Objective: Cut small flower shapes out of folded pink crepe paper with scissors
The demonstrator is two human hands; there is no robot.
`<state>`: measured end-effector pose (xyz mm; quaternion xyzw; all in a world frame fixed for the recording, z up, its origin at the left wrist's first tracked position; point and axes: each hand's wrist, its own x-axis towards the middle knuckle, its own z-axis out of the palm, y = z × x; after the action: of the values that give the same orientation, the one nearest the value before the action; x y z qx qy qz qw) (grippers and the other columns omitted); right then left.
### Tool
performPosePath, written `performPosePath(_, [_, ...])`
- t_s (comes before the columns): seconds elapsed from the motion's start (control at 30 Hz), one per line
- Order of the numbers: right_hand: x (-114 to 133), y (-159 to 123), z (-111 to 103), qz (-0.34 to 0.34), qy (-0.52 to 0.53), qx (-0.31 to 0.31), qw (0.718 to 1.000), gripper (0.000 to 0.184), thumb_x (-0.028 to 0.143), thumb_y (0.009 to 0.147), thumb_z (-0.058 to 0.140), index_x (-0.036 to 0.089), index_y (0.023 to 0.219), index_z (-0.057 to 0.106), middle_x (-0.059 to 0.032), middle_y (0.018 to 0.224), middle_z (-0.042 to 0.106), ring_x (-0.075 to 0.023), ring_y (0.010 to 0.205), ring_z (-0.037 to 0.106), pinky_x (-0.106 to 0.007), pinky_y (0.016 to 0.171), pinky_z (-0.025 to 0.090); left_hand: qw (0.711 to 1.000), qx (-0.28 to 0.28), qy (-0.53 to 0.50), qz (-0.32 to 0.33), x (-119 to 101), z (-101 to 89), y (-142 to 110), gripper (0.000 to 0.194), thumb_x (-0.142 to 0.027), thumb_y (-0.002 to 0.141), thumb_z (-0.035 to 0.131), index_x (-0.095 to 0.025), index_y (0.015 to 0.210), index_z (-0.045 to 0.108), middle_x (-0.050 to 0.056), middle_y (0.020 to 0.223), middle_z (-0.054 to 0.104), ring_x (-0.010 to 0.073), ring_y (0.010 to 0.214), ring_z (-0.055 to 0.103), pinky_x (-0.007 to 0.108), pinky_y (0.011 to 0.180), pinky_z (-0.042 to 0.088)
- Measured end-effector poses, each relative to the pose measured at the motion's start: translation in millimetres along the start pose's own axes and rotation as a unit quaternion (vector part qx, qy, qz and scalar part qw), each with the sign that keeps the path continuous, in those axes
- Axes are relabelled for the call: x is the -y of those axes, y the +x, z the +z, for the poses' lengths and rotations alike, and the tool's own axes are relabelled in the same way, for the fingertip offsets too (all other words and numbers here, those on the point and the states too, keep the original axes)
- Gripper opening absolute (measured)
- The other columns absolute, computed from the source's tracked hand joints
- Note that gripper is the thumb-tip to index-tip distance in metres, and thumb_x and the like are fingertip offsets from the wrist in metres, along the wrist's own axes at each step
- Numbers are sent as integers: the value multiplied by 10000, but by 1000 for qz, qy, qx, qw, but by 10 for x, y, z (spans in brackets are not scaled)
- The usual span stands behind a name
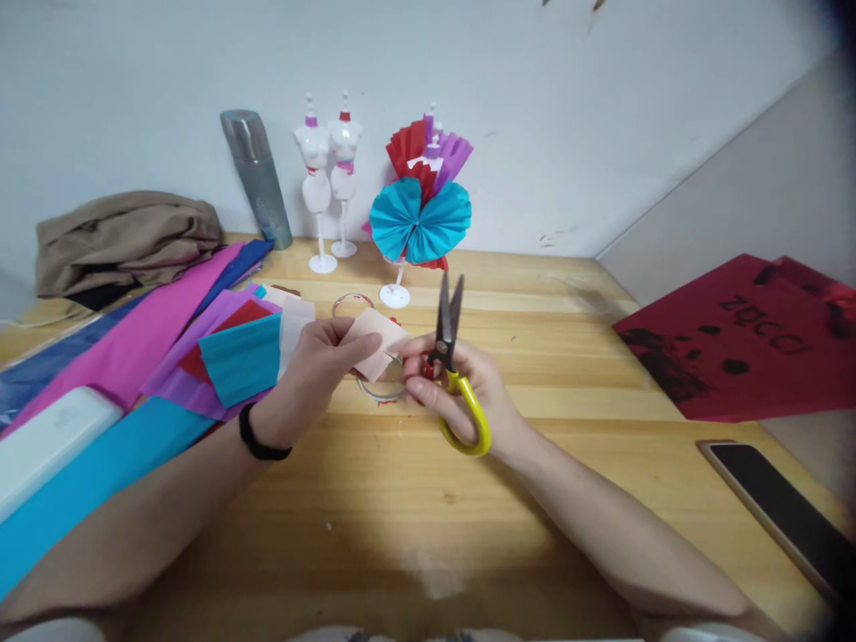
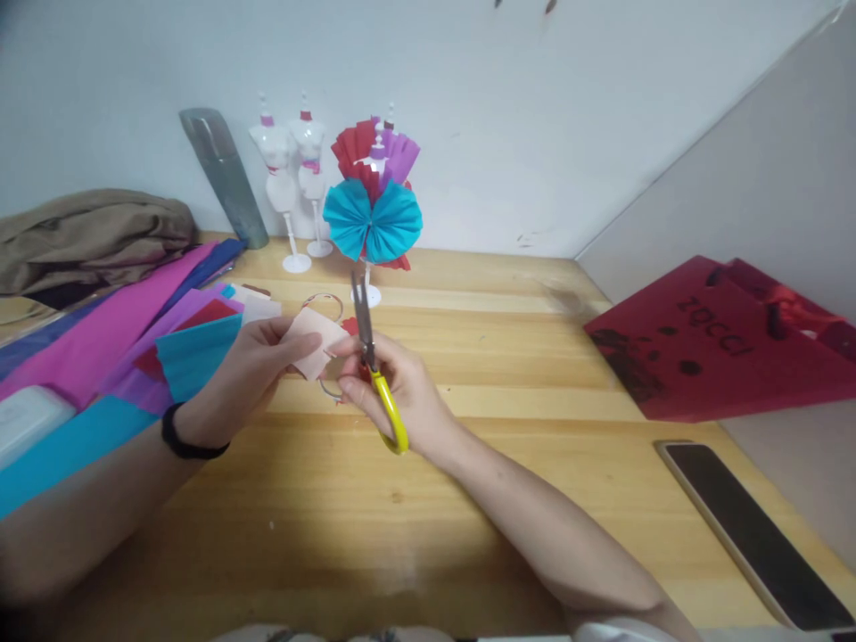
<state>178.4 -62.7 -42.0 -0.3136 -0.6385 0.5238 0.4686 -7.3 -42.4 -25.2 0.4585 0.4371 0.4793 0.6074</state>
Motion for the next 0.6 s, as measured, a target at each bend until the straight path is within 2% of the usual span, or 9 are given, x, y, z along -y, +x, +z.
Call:
performPosePath(0.1, [23,-17,16,76,37,69,994,304,415,836,722,191,983,579,31,729,537,-91,557,567,-223,516,491,1000,-6,-6,10,-25,-4,0,275,-353,625,849,-118,633,705,23,581,642,108,549,549,217,531,410])
performPosePath(0.2, [-11,-41,6,138,36,93,985,411,558,828,691,183,918,548,27,709,546,-83,500,555,-198,452,439,999,-23,-19,33,-72,-21,1,235,-325,660,823,-121,647,706,10,576,631,92,538,524,206,517,395])
performPosePath(0.3, [-48,-62,-27,136,39,121,983,488,646,836,633,176,949,562,-3,753,596,-84,492,550,-225,479,451,997,-48,-38,55,-126,-47,4,222,-319,679,806,-128,647,698,7,594,631,90,545,520,209,519,405])
performPosePath(0.4, [-45,-63,-50,120,38,162,979,499,658,888,550,160,890,587,-37,761,617,-102,518,551,-256,508,447,995,-62,-50,64,-162,-63,5,226,-323,679,803,-130,636,693,12,597,633,100,552,532,221,522,414])
performPosePath(0.6, [-34,-49,-42,138,37,169,975,517,667,900,520,155,868,589,-47,743,630,-111,504,536,-279,503,425,994,-55,-44,80,-166,-59,-1,216,-320,691,801,-132,646,704,12,611,639,100,567,530,220,532,415])
